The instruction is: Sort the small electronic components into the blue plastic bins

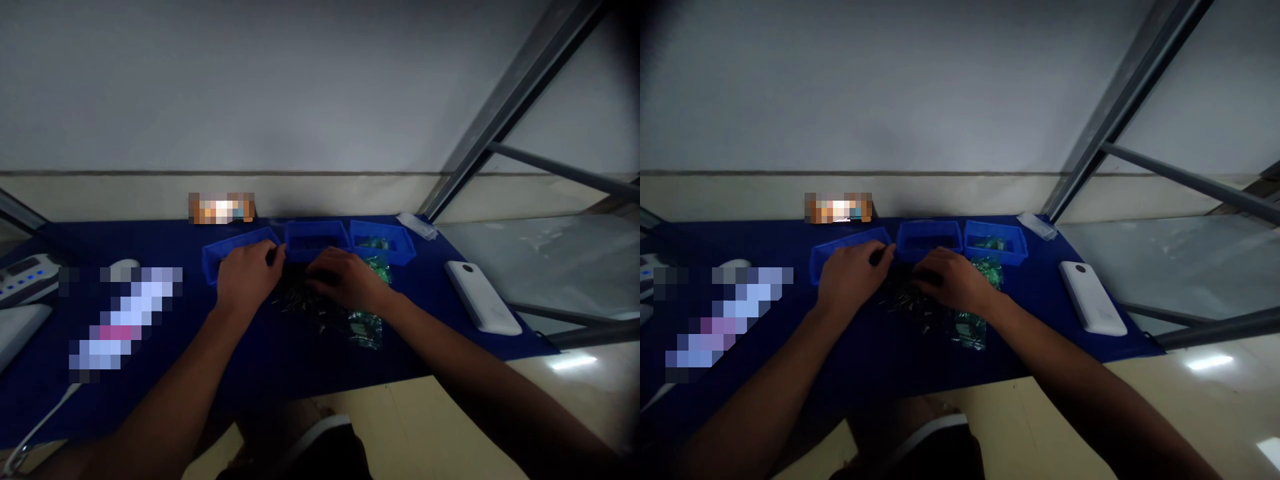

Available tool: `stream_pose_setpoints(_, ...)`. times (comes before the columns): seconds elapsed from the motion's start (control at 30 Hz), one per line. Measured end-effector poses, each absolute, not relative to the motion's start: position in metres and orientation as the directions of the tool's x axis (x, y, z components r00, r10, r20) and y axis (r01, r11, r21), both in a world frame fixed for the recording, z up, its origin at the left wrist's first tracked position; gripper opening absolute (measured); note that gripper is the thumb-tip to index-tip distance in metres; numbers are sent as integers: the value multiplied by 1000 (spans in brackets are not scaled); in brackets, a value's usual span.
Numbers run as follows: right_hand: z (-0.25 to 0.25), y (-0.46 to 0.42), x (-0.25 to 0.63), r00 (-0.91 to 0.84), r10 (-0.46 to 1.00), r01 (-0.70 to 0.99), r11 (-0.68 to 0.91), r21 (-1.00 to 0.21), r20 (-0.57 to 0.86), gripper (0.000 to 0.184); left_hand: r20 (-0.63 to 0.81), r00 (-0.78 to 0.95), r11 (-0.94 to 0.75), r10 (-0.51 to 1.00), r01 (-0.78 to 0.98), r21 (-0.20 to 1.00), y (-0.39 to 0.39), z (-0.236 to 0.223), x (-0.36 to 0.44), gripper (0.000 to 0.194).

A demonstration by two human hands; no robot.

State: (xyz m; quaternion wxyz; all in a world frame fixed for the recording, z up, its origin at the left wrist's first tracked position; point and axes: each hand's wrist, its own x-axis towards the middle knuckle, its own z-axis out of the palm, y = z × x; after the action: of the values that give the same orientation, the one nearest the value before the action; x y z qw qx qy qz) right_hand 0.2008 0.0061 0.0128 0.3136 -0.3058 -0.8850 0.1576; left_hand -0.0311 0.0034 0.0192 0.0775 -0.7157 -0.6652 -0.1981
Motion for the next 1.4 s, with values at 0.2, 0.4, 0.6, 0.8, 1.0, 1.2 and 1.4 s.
stream_pose_setpoints(0.2,12,6,199,-763,516,366,841,-397,389,26,443,94,-161,892,980,117,5,15,-33,55)
stream_pose_setpoints(0.4,8,8,200,-736,549,388,822,-417,396,24,542,119,-253,832,950,180,6,13,-34,44)
stream_pose_setpoints(0.6,3,9,199,-718,573,404,806,-433,395,20,670,141,-503,728,774,385,0,21,-24,19)
stream_pose_setpoints(0.8,7,7,198,-575,693,474,716,-513,435,26,651,233,-630,723,608,483,-8,17,-10,20)
stream_pose_setpoints(1.0,12,8,200,-355,782,518,621,-588,513,48,579,260,-602,773,588,540,-8,11,-8,25)
stream_pose_setpoints(1.2,14,9,202,-316,780,515,619,-593,540,40,521,239,-546,819,604,581,-9,11,-8,28)
stream_pose_setpoints(1.4,11,8,202,-240,797,492,592,-638,554,16,473,295,-551,830,558,620,-8,8,-5,43)
